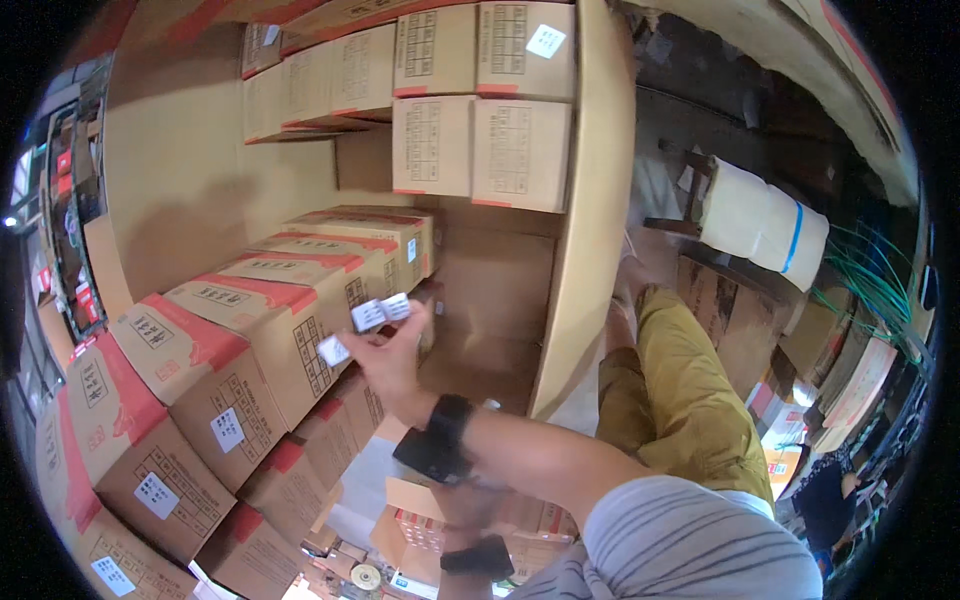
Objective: Applying identification labels to shoe boxes and stacking them into a larger shipping container.
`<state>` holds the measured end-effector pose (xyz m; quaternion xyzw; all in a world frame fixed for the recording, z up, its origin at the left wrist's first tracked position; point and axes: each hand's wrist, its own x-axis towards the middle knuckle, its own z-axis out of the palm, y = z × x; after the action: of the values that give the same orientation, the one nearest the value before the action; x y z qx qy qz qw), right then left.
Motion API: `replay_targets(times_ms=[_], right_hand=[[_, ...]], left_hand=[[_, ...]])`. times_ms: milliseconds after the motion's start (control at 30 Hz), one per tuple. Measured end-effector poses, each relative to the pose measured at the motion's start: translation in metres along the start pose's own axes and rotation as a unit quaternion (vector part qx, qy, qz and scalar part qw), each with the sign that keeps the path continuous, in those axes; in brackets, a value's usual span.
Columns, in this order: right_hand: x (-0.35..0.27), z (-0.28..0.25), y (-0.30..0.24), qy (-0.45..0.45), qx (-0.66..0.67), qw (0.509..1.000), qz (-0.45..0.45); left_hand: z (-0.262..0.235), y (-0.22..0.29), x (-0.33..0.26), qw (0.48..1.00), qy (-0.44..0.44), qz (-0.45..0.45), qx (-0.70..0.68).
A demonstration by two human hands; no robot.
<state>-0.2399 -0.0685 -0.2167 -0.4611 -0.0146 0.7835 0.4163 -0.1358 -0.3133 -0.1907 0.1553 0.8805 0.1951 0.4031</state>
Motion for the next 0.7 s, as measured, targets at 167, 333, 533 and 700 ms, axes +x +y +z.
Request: replay_targets(times_ms=[167, 333, 533, 700], right_hand=[[-0.007, 0.01, -0.025, -0.06, 0.127, 0.989, 0.051], [0.006, -0.004, 0.001, -0.07, -0.115, 0.99, 0.05], [0.031, -0.015, 0.025, -0.051, -0.002, 0.988, 0.148], [0.067, -0.055, 0.058, 0.133, -0.155, 0.978, -0.045]], left_hand=[[0.003, 0.049, 0.014, 0.991, -0.076, -0.022, 0.11], [0.018, -0.003, -0.005, 0.995, 0.031, -0.038, -0.085], [0.03, -0.022, -0.003, 0.994, 0.03, -0.068, -0.081], [0.035, 0.025, 0.005, 0.953, 0.068, -0.111, -0.273]])
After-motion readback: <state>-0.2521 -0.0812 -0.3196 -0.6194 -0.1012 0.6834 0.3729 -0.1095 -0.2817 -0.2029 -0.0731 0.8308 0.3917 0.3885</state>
